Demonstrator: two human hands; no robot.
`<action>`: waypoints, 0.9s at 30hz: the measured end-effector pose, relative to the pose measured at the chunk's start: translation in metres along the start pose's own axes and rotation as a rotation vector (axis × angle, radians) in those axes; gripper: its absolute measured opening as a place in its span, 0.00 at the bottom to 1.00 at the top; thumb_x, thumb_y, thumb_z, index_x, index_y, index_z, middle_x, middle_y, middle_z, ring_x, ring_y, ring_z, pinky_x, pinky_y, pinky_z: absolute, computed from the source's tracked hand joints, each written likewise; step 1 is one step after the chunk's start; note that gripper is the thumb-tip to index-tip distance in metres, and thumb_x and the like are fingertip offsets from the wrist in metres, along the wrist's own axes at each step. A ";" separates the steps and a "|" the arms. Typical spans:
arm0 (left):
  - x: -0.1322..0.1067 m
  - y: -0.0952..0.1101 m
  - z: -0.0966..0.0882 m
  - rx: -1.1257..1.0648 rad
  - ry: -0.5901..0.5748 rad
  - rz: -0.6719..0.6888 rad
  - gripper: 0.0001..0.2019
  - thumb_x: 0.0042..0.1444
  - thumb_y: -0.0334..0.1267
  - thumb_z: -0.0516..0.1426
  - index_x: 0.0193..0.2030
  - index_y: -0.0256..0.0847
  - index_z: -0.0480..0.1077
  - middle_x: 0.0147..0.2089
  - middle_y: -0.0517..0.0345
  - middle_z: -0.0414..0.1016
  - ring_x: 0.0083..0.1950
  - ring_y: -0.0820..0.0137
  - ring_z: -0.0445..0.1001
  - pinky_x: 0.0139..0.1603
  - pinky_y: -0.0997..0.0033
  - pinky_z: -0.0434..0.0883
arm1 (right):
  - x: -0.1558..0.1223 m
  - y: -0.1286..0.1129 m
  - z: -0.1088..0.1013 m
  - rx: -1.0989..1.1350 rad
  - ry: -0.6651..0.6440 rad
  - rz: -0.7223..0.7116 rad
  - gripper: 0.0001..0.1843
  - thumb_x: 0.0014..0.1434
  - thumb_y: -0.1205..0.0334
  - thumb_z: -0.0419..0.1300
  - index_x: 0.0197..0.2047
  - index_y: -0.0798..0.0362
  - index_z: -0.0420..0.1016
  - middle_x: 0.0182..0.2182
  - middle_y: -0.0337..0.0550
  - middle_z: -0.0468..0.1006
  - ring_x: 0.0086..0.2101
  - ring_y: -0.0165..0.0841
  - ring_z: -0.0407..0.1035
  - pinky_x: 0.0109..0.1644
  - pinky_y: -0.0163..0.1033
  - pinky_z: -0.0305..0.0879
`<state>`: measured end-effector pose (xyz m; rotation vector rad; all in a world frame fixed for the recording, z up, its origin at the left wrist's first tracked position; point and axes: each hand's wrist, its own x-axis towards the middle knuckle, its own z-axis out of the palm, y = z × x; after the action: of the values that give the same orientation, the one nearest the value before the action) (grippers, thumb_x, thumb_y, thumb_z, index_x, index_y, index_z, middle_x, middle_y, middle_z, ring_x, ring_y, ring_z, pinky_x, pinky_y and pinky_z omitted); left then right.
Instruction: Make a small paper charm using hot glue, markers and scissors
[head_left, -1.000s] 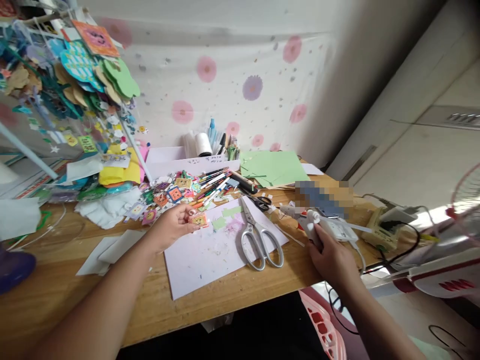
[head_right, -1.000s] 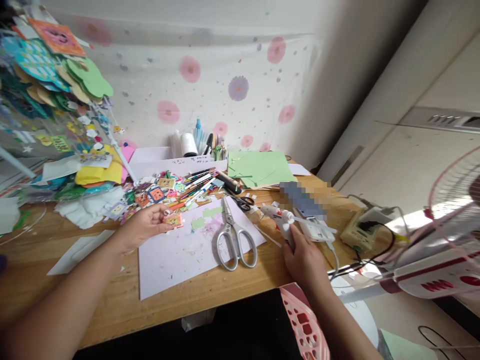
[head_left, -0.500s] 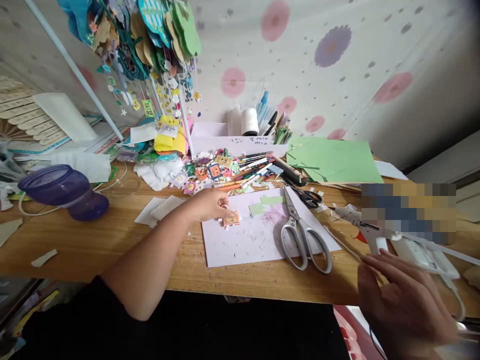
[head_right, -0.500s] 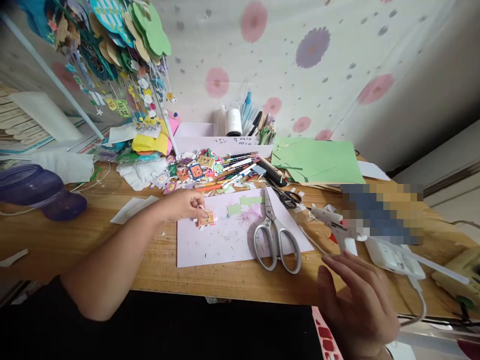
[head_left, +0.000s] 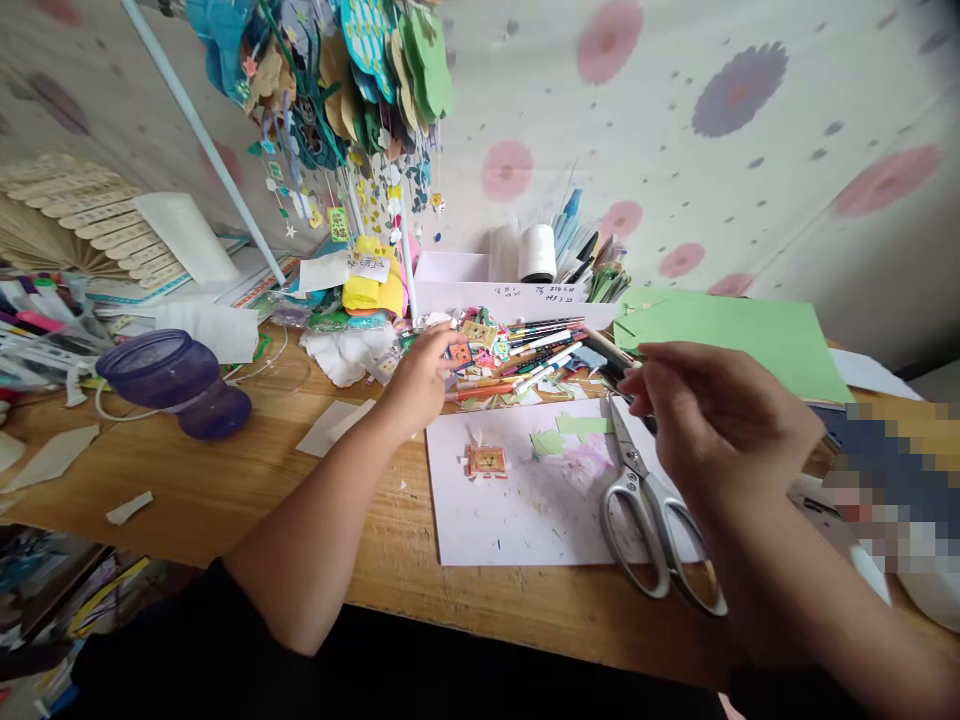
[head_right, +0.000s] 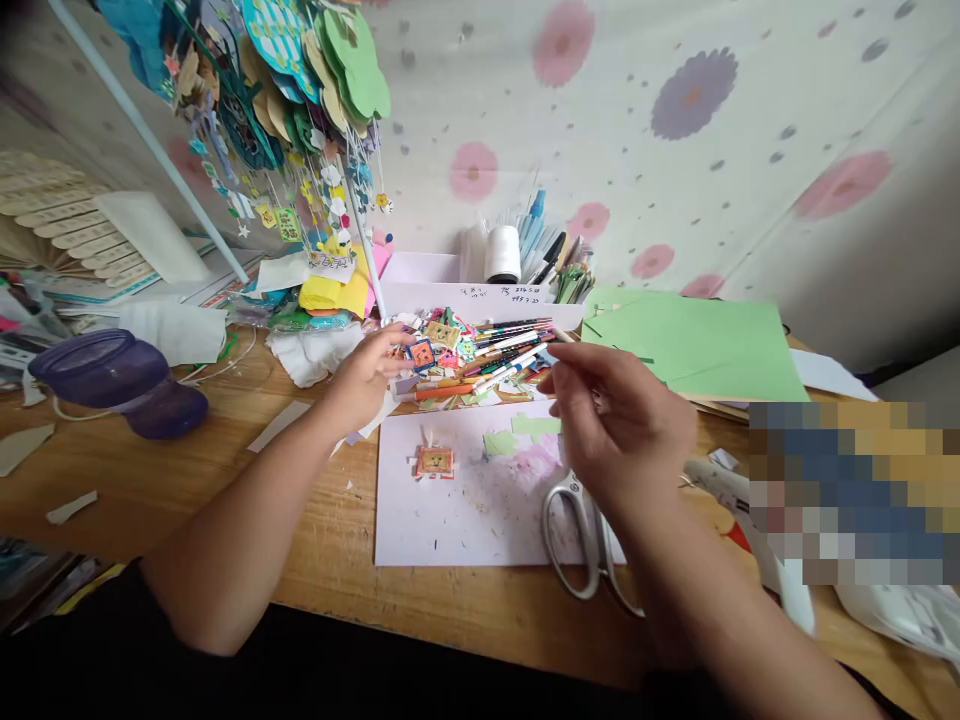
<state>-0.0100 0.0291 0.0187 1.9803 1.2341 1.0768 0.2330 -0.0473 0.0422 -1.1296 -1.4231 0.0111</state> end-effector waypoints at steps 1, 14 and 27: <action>0.001 -0.004 0.000 0.105 -0.012 0.058 0.29 0.47 0.18 0.44 0.54 0.46 0.65 0.68 0.55 0.55 0.58 0.67 0.69 0.56 0.63 0.68 | 0.004 0.003 0.008 0.071 0.017 0.019 0.07 0.57 0.65 0.60 0.40 0.51 0.77 0.25 0.39 0.77 0.21 0.29 0.70 0.25 0.37 0.68; 0.007 -0.019 0.013 0.735 -0.233 -0.017 0.03 0.51 0.34 0.57 0.28 0.41 0.71 0.34 0.51 0.74 0.43 0.59 0.71 0.46 0.62 0.63 | -0.008 0.038 0.025 -0.073 -0.456 0.154 0.08 0.56 0.59 0.58 0.37 0.53 0.76 0.29 0.45 0.80 0.28 0.35 0.74 0.33 0.40 0.69; -0.016 0.022 0.031 -0.041 -0.302 0.127 0.04 0.54 0.36 0.57 0.36 0.40 0.68 0.34 0.60 0.73 0.36 0.73 0.70 0.38 0.72 0.67 | -0.016 0.033 0.034 0.816 -0.713 0.650 0.22 0.53 0.46 0.62 0.44 0.53 0.76 0.23 0.39 0.77 0.21 0.29 0.69 0.23 0.35 0.65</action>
<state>0.0230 0.0036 0.0146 2.1196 0.9309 0.8155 0.2227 -0.0198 0.0017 -0.8485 -1.3502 1.4415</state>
